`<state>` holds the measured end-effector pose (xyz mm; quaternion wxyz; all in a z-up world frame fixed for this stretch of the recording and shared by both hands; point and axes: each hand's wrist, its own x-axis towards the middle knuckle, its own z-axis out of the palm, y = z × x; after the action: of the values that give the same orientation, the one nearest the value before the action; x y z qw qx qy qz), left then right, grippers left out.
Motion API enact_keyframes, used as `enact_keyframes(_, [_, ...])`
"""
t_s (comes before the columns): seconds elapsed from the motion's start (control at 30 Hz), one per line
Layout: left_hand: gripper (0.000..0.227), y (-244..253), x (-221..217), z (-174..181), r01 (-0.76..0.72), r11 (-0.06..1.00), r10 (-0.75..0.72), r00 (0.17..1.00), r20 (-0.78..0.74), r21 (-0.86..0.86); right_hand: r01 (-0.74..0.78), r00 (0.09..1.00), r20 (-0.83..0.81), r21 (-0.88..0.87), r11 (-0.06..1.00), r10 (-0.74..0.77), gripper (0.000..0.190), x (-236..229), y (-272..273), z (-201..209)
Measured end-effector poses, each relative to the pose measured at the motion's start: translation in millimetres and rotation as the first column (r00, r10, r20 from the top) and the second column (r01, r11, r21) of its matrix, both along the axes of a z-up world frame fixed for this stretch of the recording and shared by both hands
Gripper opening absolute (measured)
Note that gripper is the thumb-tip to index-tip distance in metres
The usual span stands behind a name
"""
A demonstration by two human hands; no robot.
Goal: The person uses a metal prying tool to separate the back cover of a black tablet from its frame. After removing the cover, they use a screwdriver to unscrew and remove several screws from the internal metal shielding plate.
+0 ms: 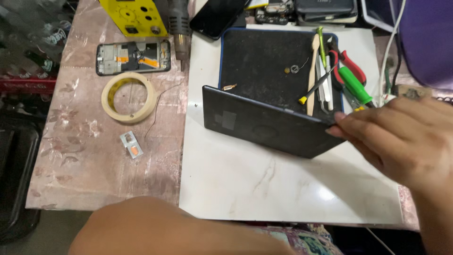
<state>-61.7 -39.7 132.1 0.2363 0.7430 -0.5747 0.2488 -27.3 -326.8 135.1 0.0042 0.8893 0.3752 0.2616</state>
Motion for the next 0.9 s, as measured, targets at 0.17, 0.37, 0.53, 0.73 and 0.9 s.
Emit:
enact_keyframes(0.17, [0.028, -20.1, 37.5, 2.8, -0.081, 0.996, 0.082, 0.996, -0.034, 0.028, -0.024, 0.996, 0.081, 0.01, 1.0, 0.023, 0.014, -19.8, 10.0, 10.9])
enact_keyframes(0.37, [0.024, -28.2, 54.3, -15.9, -0.271, 0.939, 0.261, 0.963, 0.073, 0.213, -0.012, 0.994, 0.107, -0.034, 0.999, 0.016, 0.018, -21.7, 13.2, 14.2])
enact_keyframes(0.53, [0.031, -25.0, 52.2, -21.6, -0.29, 0.948, 0.274, 0.953, 0.129, 0.129, 0.018, 0.999, 0.039, -0.077, 0.997, -0.015, 0.031, -24.5, 6.6, 18.3])
enact_keyframes(0.73, [0.026, -25.2, 50.4, -24.6, -0.279, 0.959, 0.271, 0.955, 0.122, 0.049, 0.041, 0.999, -0.033, -0.052, 0.998, -0.043, 0.029, -20.1, 5.8, 15.6])
enact_keyframes(0.9, [0.02, -25.8, 54.1, -31.2, -0.259, 0.966, 0.256, 0.959, 0.119, 0.01, 0.012, 0.985, -0.172, 0.022, 1.0, -0.008, 0.019, -8.0, 5.4, 20.2])
